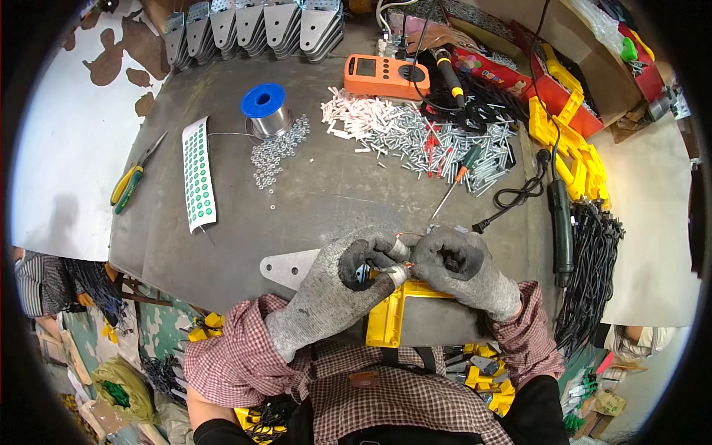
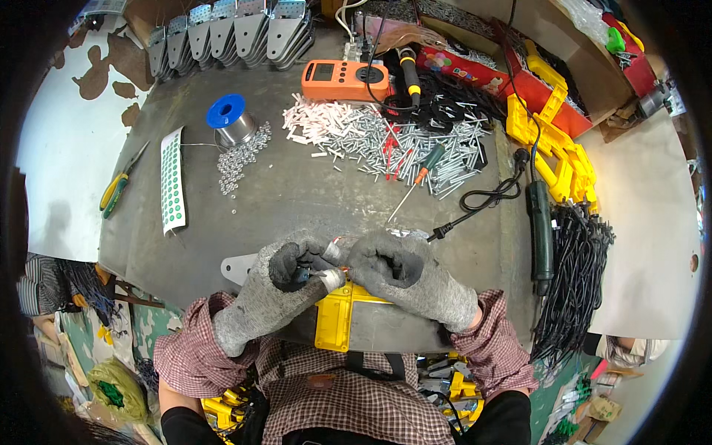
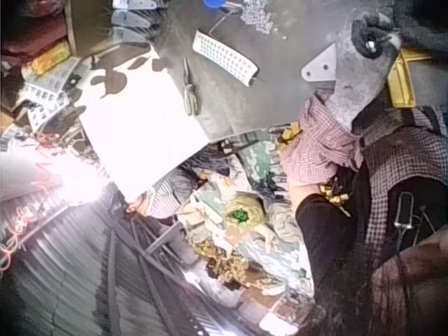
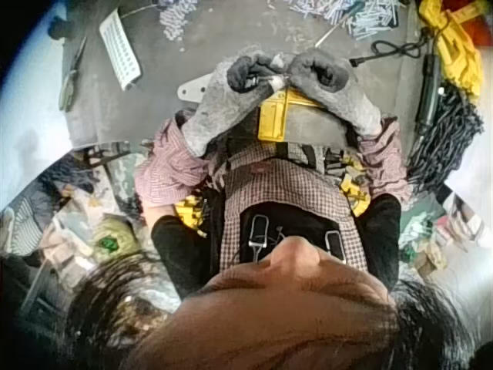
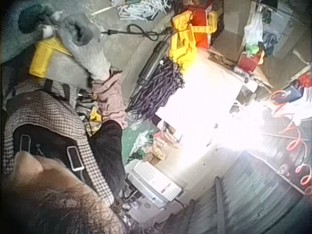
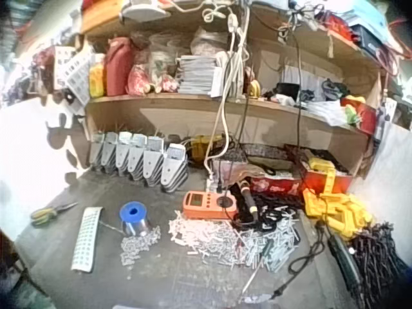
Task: The person solders wires to an electrical component using a soldering iron, fits the wiring and heating assembly into a yellow plastic tool housing, and fastens the casing together using an electric screwdriver.
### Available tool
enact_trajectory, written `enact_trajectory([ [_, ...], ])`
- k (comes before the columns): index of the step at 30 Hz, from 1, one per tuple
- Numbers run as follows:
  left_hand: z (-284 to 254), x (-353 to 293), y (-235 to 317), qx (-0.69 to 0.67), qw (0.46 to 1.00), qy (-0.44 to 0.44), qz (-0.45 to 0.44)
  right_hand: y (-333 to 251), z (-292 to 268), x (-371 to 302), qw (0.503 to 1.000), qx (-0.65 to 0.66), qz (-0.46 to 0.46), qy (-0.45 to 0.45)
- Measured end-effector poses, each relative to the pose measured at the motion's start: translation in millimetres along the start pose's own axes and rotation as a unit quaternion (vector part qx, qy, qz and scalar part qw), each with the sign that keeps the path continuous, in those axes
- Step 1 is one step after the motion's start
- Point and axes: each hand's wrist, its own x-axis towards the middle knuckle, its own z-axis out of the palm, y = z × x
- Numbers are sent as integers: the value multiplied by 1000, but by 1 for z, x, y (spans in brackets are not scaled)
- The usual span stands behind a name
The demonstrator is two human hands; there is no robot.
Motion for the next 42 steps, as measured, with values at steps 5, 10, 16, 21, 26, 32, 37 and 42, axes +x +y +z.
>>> enact_trajectory([
  [5,0,-1,4,85,996,19,33,-4,2,-1,999,-36,-31,12],
  [10,0,1,3,294,922,63,244,-7,6,0,995,-57,-67,49],
  [16,-4,-6,0,637,688,-5,349,-8,12,3,998,-57,-5,24],
  [21,0,5,5,-63,997,-31,12,0,17,2,977,-120,-158,84],
  [26,-6,0,-5,442,846,-7,299,4,11,0,1000,-8,6,24],
  [32,11,1,-15,-48,991,32,124,-7,4,-1,966,-174,-192,23],
  [37,9,-3,-5,462,817,30,343,-18,16,2,989,-127,-19,71],
  [42,21,2,-14,205,947,111,222,-25,16,-9,973,-192,-84,98],
])
